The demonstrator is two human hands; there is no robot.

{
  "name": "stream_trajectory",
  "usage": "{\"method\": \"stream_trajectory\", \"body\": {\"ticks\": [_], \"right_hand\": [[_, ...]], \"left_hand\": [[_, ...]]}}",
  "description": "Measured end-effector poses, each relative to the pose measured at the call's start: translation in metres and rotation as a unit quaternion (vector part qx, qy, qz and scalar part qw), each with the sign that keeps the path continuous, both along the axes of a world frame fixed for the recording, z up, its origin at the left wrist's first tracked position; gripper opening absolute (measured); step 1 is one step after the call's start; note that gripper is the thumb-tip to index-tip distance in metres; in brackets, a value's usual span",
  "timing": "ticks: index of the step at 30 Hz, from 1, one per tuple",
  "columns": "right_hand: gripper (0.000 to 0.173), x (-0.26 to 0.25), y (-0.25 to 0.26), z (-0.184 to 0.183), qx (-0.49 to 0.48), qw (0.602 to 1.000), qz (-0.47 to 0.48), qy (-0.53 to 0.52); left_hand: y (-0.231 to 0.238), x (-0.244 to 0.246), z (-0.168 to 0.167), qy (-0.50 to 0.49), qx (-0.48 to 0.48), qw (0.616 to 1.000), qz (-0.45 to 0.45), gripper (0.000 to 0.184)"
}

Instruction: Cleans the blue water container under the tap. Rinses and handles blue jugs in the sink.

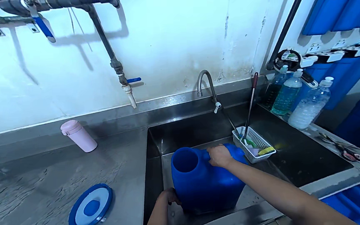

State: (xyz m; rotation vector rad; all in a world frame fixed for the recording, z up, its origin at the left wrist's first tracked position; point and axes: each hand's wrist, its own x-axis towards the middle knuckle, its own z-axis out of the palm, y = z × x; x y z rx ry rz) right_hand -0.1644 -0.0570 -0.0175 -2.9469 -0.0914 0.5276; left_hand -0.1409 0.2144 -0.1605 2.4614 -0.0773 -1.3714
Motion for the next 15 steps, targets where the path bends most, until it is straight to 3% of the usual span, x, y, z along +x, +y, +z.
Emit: {"method": "stream_trajectory", "body": {"ticks": [8,11,13,15], "right_hand": [[0.044,0.004,0.002,-0.003,0.026,1.0,0.006,-0.014],[0.046,0.001,0.0,-0.004,0.038,0.999,0.0,-0.028],[0.044,-0.003,-0.001,-0.009,0.042,0.998,0.0,-0.037],[0.043,-0.003,-0.001,-0.011,0.045,0.998,0.002,-0.042]], "left_hand": [[0.002,0.0,0.002,-0.005,0.003,1.0,-0.015,0.053],[0.008,0.003,-0.013,-0.044,-0.021,0.999,-0.017,0.053],[0.01,0.005,-0.022,-0.086,-0.015,0.995,-0.043,0.06],[0.009,0.012,-0.014,-0.146,0.041,0.985,-0.085,0.079]]}}
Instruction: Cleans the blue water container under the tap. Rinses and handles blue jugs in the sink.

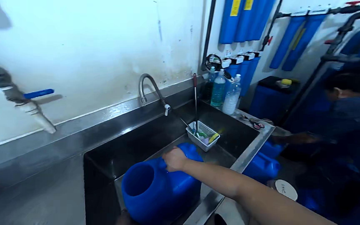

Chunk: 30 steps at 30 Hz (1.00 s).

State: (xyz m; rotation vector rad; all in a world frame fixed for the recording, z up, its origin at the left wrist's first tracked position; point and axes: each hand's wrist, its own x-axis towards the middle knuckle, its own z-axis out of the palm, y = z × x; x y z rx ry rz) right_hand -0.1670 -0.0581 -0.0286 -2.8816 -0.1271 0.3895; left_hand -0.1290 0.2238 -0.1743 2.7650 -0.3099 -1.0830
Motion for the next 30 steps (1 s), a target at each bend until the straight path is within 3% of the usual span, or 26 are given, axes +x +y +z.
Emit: {"method": "stream_trajectory", "body": {"ticks": [2,6,8,10,12,14,15,16,18,21,23,25,26,28,30], "right_hand": [[0.043,0.001,0.002,0.002,0.003,1.0,0.002,0.005],[0.043,0.004,0.005,0.005,0.001,1.0,0.003,0.011],[0.042,0.002,0.006,0.005,0.001,1.0,0.002,0.019],[0.043,0.002,0.004,0.006,0.003,1.0,0.004,0.027],[0.043,0.003,0.004,0.008,0.008,0.999,0.007,0.03],[0.042,0.004,0.004,0.008,0.014,0.999,0.01,0.028],[0.041,0.005,0.004,0.008,0.016,0.999,0.013,0.026],[0.042,0.006,0.004,0.008,0.016,0.999,0.015,0.025],[0.042,0.007,0.003,0.009,0.017,0.999,0.021,0.027],[0.043,0.007,0.002,0.008,0.01,0.999,0.026,0.033],[0.045,0.009,0.002,0.008,0.0,0.999,0.032,0.03],[0.045,0.012,0.001,0.008,-0.012,0.999,0.037,0.031],[0.046,0.012,0.001,0.008,-0.017,0.999,0.036,0.037],[0.046,0.012,0.001,0.008,-0.028,0.998,0.034,0.047],[0.046,0.011,0.0,0.009,-0.039,0.998,0.034,0.046]], "left_hand": [[0.001,0.0,0.014,-0.042,0.012,0.999,-0.025,0.084],[0.008,0.001,0.015,0.003,-0.112,0.991,-0.074,0.056],[0.004,-0.004,0.027,0.02,-0.061,0.996,-0.059,0.057],[0.005,-0.011,0.053,-0.088,-0.027,0.996,0.013,0.069],[0.022,-0.014,0.092,-0.233,-0.187,0.951,0.081,0.071],[0.044,-0.016,0.128,-0.24,-0.439,0.85,0.168,0.082],[0.053,-0.018,0.145,-0.232,-0.506,0.804,0.21,0.091],[0.062,-0.019,0.157,-0.26,-0.52,0.776,0.243,0.094],[0.076,-0.024,0.163,-0.346,-0.475,0.761,0.274,0.082],[0.071,-0.05,0.14,-0.336,-0.401,0.796,0.303,0.067],[0.052,-0.067,0.11,-0.326,-0.329,0.847,0.263,0.054],[0.032,-0.076,0.082,-0.329,-0.14,0.919,0.167,0.05],[0.021,-0.077,0.08,-0.283,-0.044,0.949,0.134,0.055],[0.005,-0.074,0.083,-0.219,0.056,0.967,0.12,0.062],[0.004,-0.072,0.082,-0.247,0.023,0.96,0.132,0.058]]}}
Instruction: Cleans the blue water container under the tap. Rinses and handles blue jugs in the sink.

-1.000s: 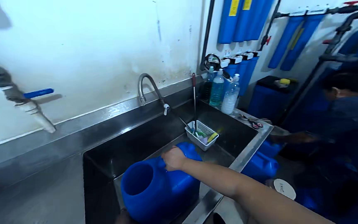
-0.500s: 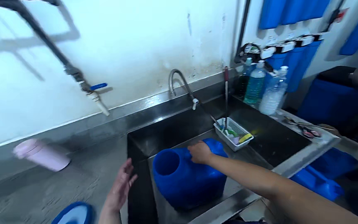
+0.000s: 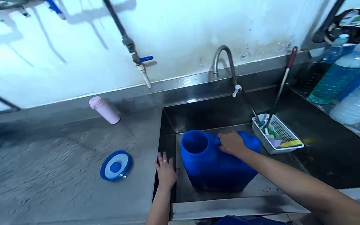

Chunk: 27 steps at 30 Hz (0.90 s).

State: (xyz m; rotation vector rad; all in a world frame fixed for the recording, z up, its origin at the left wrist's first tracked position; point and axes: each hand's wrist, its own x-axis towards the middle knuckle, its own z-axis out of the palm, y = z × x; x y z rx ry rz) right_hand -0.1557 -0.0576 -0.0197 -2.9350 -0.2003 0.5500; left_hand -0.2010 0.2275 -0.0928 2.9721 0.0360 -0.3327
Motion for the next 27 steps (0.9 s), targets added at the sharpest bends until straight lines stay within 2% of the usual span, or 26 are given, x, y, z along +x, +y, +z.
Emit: {"method": "stream_trajectory", "body": {"ticks": [5,9,11,17,23,27], "right_hand": [[0.045,-0.003,0.0,-0.001,-0.021,1.0,-0.006,-0.012],[0.047,-0.006,0.001,0.004,-0.028,1.0,-0.013,-0.001],[0.047,-0.006,0.001,0.006,-0.036,0.999,-0.016,0.007],[0.045,-0.01,-0.001,0.004,0.027,1.0,-0.008,-0.008],[0.045,-0.013,-0.005,-0.003,0.064,0.997,-0.009,-0.033],[0.045,-0.014,-0.005,-0.003,0.064,0.997,-0.01,-0.034]], "left_hand": [[-0.003,0.001,-0.006,-0.047,-0.094,0.994,-0.027,0.054],[0.004,0.001,-0.013,0.116,-0.121,0.986,0.016,0.057],[0.01,-0.001,-0.018,0.16,-0.125,0.979,0.024,0.057],[0.009,-0.005,-0.017,0.181,-0.191,0.965,0.01,0.05],[0.012,-0.003,-0.027,0.284,-0.165,0.941,-0.075,0.044],[0.009,0.0,-0.028,0.286,-0.176,0.935,-0.11,0.043]]}}
